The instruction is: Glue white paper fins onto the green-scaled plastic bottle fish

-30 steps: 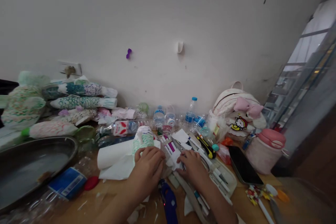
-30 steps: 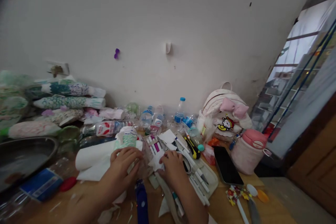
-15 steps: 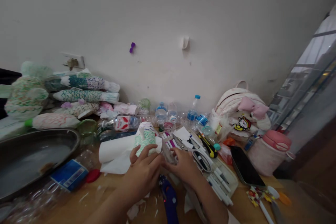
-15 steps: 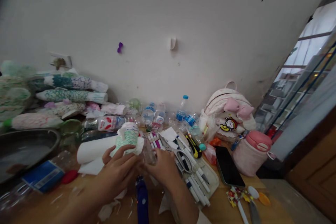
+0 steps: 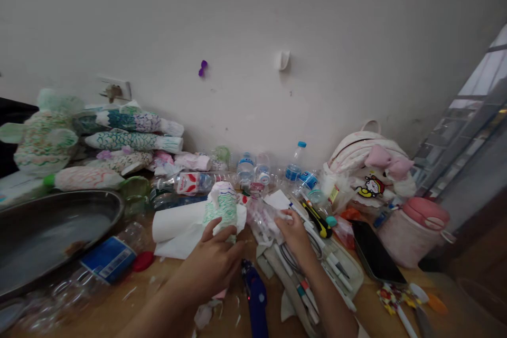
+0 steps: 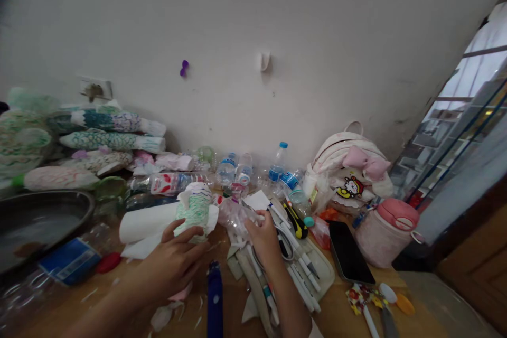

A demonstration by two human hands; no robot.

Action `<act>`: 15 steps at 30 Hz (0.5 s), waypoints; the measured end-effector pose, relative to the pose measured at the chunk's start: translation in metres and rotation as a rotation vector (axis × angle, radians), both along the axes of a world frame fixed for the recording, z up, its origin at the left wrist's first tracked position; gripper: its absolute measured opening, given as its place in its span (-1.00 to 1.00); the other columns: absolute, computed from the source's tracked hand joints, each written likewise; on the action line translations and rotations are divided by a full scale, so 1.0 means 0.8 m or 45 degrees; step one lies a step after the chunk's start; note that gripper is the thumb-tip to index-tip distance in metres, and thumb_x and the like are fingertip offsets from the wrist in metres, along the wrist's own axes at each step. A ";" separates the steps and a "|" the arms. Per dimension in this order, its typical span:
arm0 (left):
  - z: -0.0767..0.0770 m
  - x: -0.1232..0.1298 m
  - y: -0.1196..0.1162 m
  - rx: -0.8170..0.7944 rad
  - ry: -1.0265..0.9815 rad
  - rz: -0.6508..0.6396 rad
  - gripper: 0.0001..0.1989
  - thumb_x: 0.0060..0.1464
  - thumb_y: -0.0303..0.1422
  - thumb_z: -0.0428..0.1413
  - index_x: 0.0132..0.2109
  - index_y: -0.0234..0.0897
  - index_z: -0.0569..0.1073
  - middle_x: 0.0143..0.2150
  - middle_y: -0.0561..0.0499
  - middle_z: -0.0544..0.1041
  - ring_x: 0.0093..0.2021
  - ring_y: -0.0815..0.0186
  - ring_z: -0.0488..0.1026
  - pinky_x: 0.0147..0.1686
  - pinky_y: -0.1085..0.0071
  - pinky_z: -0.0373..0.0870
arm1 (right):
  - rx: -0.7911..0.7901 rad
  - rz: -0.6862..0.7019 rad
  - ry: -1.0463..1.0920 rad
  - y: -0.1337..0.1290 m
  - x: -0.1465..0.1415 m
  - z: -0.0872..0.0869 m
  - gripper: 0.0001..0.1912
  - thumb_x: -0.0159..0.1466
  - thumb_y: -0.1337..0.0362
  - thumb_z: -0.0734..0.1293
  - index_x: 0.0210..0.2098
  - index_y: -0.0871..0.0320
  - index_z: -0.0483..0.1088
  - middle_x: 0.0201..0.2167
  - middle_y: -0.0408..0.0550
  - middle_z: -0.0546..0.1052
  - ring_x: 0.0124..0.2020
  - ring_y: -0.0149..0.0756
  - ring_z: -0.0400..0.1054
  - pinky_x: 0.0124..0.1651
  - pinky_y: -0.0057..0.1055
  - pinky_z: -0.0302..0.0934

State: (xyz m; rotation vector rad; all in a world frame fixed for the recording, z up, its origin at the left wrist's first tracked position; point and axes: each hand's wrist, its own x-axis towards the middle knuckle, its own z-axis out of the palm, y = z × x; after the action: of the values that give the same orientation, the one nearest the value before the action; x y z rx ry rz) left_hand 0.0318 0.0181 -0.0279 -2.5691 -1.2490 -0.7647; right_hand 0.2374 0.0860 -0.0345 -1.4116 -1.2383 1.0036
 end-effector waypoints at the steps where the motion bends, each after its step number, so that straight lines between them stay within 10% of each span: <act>1: 0.000 0.001 0.000 -0.004 0.013 0.007 -0.76 0.05 -0.54 -0.07 -0.27 -0.18 0.43 -0.56 0.04 0.52 -0.06 0.17 0.41 0.19 0.07 -0.07 | 0.000 -0.044 0.044 0.002 0.004 0.002 -0.60 -0.08 0.08 0.35 -0.30 0.14 0.27 -0.61 -0.27 0.37 -0.57 -0.38 0.25 -0.48 -0.45 0.11; 15: 0.015 -0.014 -0.002 0.022 0.077 0.401 -0.79 0.11 -0.45 -0.07 -0.27 -0.23 0.47 -0.54 -0.03 0.54 -0.22 0.09 0.44 0.02 -0.01 0.03 | -0.025 -0.329 0.744 0.001 0.009 0.015 -0.64 0.09 -0.02 0.26 -0.24 0.07 0.30 -0.35 -0.15 0.50 -0.34 -0.36 0.42 -0.35 -0.43 0.41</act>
State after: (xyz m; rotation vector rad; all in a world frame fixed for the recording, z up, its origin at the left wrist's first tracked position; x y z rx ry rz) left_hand 0.0207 0.0161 -0.0157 -2.2825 -1.5669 -0.6234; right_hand 0.2443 0.0866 -0.0229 -1.1378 -0.6035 1.1368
